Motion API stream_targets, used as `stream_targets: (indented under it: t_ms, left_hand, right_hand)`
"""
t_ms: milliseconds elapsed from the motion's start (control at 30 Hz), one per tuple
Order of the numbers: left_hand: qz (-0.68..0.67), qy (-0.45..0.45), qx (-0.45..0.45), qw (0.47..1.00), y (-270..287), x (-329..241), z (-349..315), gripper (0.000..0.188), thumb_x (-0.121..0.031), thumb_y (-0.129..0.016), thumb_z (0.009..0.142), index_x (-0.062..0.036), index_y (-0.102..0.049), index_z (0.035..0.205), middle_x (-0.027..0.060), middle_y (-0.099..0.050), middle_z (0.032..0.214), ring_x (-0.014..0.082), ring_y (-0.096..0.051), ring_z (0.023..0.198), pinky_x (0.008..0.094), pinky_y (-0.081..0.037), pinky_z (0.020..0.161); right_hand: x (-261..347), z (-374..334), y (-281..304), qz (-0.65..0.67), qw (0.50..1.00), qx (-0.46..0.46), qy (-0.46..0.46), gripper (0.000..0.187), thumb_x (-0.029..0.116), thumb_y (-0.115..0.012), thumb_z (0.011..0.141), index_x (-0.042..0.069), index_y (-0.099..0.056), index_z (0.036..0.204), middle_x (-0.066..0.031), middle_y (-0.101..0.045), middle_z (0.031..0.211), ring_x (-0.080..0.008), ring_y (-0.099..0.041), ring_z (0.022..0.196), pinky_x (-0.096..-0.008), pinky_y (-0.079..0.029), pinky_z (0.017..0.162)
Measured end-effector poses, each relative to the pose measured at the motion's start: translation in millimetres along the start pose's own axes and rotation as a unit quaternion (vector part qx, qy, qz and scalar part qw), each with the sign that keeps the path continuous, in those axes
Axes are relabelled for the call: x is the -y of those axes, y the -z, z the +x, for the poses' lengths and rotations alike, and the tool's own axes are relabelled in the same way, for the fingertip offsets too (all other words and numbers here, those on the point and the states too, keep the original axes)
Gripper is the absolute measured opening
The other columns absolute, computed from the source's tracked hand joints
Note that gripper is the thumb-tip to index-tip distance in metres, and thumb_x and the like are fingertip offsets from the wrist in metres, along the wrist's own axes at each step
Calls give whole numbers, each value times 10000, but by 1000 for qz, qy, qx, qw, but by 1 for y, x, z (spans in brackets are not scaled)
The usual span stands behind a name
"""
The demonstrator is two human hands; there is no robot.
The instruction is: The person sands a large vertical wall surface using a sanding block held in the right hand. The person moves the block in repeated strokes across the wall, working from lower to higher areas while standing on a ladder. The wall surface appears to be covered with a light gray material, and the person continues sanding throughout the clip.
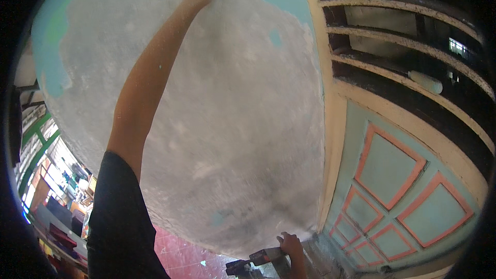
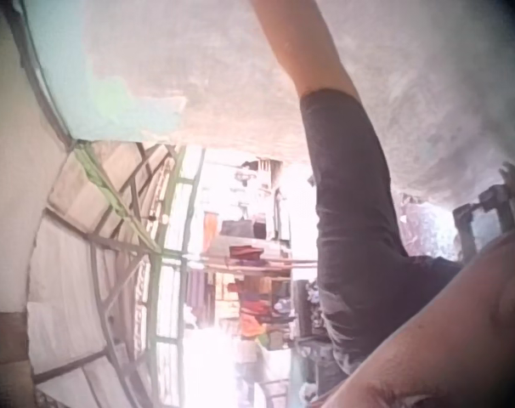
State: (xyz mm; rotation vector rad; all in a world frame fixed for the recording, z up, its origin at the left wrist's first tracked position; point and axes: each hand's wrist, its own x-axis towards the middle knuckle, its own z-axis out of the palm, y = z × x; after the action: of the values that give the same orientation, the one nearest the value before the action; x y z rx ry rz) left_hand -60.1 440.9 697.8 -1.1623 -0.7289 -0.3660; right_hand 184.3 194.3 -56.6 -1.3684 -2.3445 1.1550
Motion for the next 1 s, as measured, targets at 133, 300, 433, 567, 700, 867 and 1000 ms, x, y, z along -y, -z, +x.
stream_targets:
  t_ms: [133,300,433,567,700,867,1000]
  left_hand:
    - [-74,14,71,995,13,-48,-22,471,-45,-464,875,102,-495,1322,265,-494,1387,365,-462,1303,418,-361,1113]
    - [-41,-10,99,994,34,-103,-69,499,-69,-470,882,99,-476,1351,226,-474,1438,320,-434,1351,392,-299,1165]
    - [-10,-13,130,991,55,-134,-85,502,-92,-469,893,76,-480,1365,189,-468,1463,279,-410,1378,380,-276,1177]
    - [-67,-32,226,971,87,-155,-104,629,49,-555,833,38,-400,1443,174,-391,1520,294,-314,1444,381,-264,1200]
    - [-50,-89,287,952,104,-192,-150,617,32,-574,850,24,-411,1445,127,-365,1548,246,-283,1463,362,-225,1213]
    - [-80,-75,308,945,98,-202,-150,467,-121,-572,910,-59,-549,1372,80,-441,1513,190,-343,1436,335,-231,1206]
    - [-84,18,342,936,85,-177,-92,475,-103,-543,923,-79,-525,1396,59,-423,1525,209,-325,1443,341,-242,1204]
  right_hand:
    - [1,-2,2,4,1000,-16,8,493,457,-560,942,66,-612,1238,-267,-678,1043,-433,-638,1019,-526,-501,902]
    - [0,0,-1,17,1000,-8,-1,466,444,-556,948,78,-617,1230,-273,-674,1043,-437,-637,1014,-529,-499,896]
    - [-1,-1,-4,14,1000,-25,-2,453,440,-549,952,77,-623,1212,-275,-673,1027,-438,-645,992,-533,-504,872]
    - [-3,-1,-6,13,999,-27,9,447,431,-544,957,69,-621,1208,-272,-674,1024,-436,-647,986,-533,-507,866]
    - [3,-1,-3,6,1000,-18,3,443,424,-543,959,67,-618,1211,-271,-675,1022,-431,-649,988,-533,-510,868]
    - [-2,0,-6,16,999,-34,-4,443,422,-544,959,72,-620,1219,-271,-675,1025,-436,-648,989,-534,-510,875]
    - [6,-3,0,17,1000,-12,-10,446,425,-552,954,75,-622,1221,-270,-679,1011,-437,-649,987,-535,-510,876]
